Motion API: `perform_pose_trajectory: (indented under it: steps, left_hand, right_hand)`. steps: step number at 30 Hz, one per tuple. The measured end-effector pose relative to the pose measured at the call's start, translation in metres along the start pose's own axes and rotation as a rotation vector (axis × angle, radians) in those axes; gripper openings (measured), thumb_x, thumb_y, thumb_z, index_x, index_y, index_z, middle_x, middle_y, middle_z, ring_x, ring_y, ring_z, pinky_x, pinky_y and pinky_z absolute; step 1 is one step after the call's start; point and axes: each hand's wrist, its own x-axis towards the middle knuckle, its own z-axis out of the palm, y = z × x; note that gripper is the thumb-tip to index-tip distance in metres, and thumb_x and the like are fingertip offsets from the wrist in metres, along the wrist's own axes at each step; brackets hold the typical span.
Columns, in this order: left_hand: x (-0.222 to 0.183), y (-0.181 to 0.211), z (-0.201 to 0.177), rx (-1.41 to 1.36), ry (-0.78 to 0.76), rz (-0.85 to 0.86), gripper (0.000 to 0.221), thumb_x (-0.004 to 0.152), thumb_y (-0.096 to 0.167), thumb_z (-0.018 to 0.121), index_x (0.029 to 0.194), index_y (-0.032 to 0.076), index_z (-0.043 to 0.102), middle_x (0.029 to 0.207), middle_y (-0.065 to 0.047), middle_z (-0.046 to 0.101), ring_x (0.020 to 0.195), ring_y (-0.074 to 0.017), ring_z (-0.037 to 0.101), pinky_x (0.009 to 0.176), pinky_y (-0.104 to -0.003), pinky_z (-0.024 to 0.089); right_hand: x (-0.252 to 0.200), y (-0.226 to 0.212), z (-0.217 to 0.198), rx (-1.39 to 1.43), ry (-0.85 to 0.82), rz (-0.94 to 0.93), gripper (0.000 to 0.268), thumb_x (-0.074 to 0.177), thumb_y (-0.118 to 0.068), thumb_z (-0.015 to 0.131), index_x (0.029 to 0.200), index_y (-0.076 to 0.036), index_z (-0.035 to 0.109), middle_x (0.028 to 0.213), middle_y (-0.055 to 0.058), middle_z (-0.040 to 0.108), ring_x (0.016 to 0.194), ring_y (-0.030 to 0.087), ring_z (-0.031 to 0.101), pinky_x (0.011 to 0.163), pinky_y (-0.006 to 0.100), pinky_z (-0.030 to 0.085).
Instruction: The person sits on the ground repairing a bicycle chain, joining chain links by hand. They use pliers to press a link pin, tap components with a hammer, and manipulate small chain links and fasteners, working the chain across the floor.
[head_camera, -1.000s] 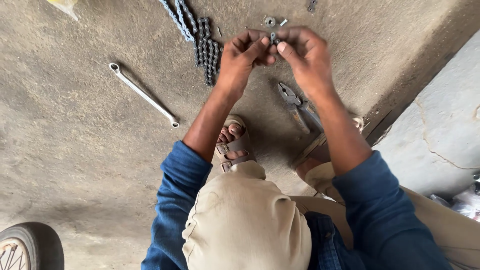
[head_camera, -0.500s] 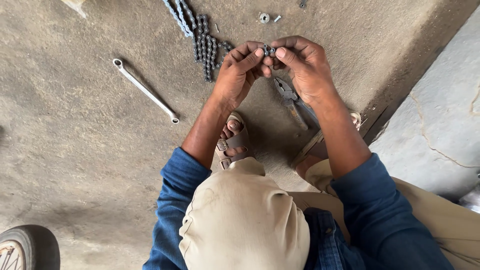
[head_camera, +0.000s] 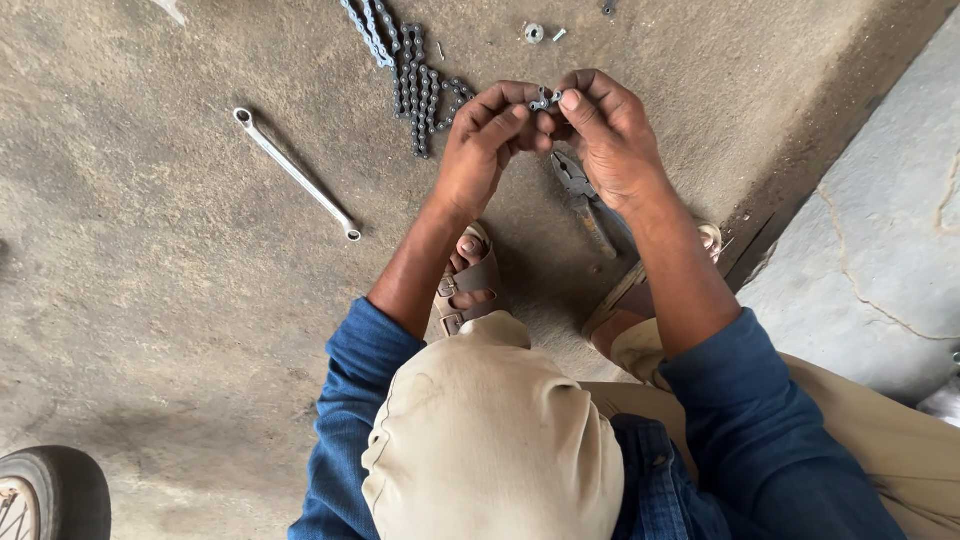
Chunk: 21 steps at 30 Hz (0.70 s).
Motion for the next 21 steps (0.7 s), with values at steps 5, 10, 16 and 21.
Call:
perform_pose_trajectory:
  steps: [5,10,16,21]
  left_hand:
    - [-0.001,-0.005,0.003,0.28,0.036,0.106,0.022,0.104,0.011,0.064,0.122,-0.001,0.065,0.101,-0.008,0.075,0.088,-0.0134,0.072,0.087,-0.032,0.062]
    - [-0.005,-0.002,0.009,0.544,0.119,0.217,0.023,0.098,0.013,0.076,0.116,0.001,0.068,0.098,-0.005,0.075,0.089,-0.0094,0.072,0.08,-0.026,0.062]
    - [-0.005,-0.005,0.009,0.568,0.192,0.234,0.016,0.096,0.014,0.079,0.104,0.001,0.073,0.09,-0.004,0.075,0.083,-0.0077,0.07,0.074,-0.025,0.06]
    - [-0.007,-0.009,0.012,0.633,0.259,0.291,0.013,0.094,0.014,0.081,0.097,0.002,0.075,0.087,-0.004,0.073,0.077,-0.0067,0.067,0.068,-0.024,0.057]
  right_hand:
    - [-0.002,0.001,0.001,-0.041,0.03,0.004,0.013,0.106,-0.021,0.065,0.111,-0.009,0.063,0.099,0.002,0.068,0.093,0.015,0.069,0.087,0.036,0.063]
    - [-0.005,0.007,-0.001,-0.008,0.082,0.04,0.011,0.106,-0.022,0.069,0.109,-0.012,0.066,0.099,-0.003,0.064,0.094,0.011,0.063,0.088,0.032,0.058]
    - [-0.006,0.009,0.002,0.007,0.064,0.043,0.014,0.105,-0.024,0.07,0.11,-0.012,0.066,0.097,-0.002,0.065,0.092,0.011,0.061,0.089,0.033,0.056]
    - [-0.004,0.015,0.002,0.022,0.074,0.041,0.016,0.105,-0.025,0.07,0.111,-0.011,0.066,0.097,-0.001,0.065,0.091,0.012,0.061,0.087,0.033,0.055]
